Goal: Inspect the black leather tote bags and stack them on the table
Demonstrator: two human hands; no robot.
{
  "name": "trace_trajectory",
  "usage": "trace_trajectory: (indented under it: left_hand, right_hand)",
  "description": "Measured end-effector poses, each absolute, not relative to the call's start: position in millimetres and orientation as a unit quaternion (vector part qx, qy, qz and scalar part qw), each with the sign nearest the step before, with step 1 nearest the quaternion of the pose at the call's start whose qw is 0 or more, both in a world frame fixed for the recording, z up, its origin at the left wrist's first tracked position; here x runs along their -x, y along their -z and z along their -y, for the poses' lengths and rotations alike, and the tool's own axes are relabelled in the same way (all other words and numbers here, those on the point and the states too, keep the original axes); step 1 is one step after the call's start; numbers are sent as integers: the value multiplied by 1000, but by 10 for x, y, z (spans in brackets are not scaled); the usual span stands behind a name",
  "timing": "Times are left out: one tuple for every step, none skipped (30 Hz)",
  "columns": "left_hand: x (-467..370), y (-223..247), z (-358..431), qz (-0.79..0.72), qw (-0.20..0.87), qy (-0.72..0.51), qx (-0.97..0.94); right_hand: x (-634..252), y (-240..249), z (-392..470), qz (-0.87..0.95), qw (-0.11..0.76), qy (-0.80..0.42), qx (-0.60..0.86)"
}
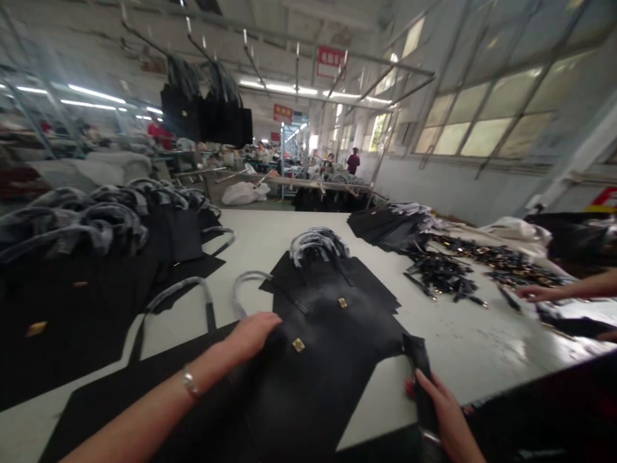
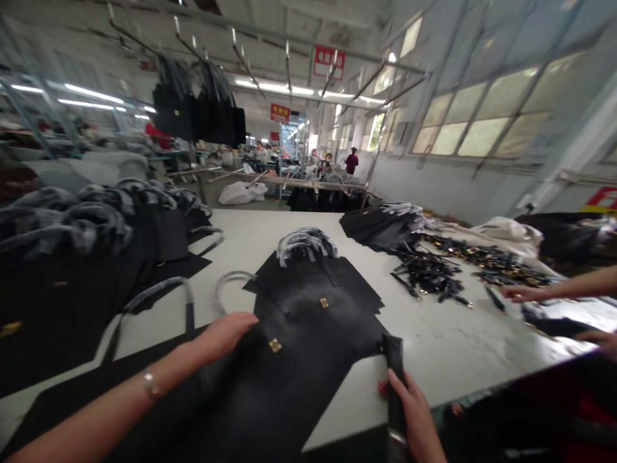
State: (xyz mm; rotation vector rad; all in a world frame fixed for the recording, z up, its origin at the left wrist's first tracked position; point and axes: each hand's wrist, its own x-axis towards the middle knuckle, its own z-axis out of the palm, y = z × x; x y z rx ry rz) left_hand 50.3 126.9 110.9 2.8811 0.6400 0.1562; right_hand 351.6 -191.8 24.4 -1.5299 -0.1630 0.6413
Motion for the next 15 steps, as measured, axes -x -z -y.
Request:
trace_trajectory:
  left_hand:
    - [-627,-986,-1129,-190,118,-58,-973]
    - [-773,-860,-969,-150,141,-58,-977]
    - [-918,-737,-803,-109,151,-55,-981]
    - [-1040,-623,-642,-81,156,-49,-983]
    - [-1126,-521,-499,-63,160,-44,-984]
    - [-1168,-436,-383,-51,161,-40,-985]
    - [-1166,-369,-299,-47,164,-40,-985]
    - [-1130,-321,-247,-45,167,-43,-984]
    - [-1070,-293,-224,-42,170,-47,-983]
    - [-1001,-282,-221,-39,173,-50,-983]
    - [-937,-286,-228,-34,175,-53,-982]
    - [-891,-302,-237,-31,176,-56,-982]
    - [-871,-325,-238,-30,174,-61,-982]
    - [-884,-351,-225,-34,171,-69,-982]
    - [-932,-374,-197,-43,166,-79,-982]
  right_hand:
    - [-3520,-247,1903,75,662,-283,690]
    - [-3512,-265,1891,80,653,-277,701]
    - [-3496,-298,1883,85,643,-269,712]
    - [-3473,-344,1881,91,633,-260,724]
    - [-3448,-399,1887,98,622,-252,735]
    - [-3421,-460,1903,103,611,-248,745]
    - [-3395,-522,1929,107,599,-248,754]
    - [-3370,-582,1964,110,588,-253,760]
    - [-3345,-636,2008,113,579,-261,764]
    - [-3319,-682,2055,115,571,-270,766]
    - [-3291,-719,2103,118,566,-282,766]
    - [-3261,-748,2147,119,562,-297,763]
    - [-3229,-769,2181,119,557,-315,759]
    - [-3196,-786,2204,116,552,-334,755]
    - [-3163,-800,2213,112,545,-351,753]
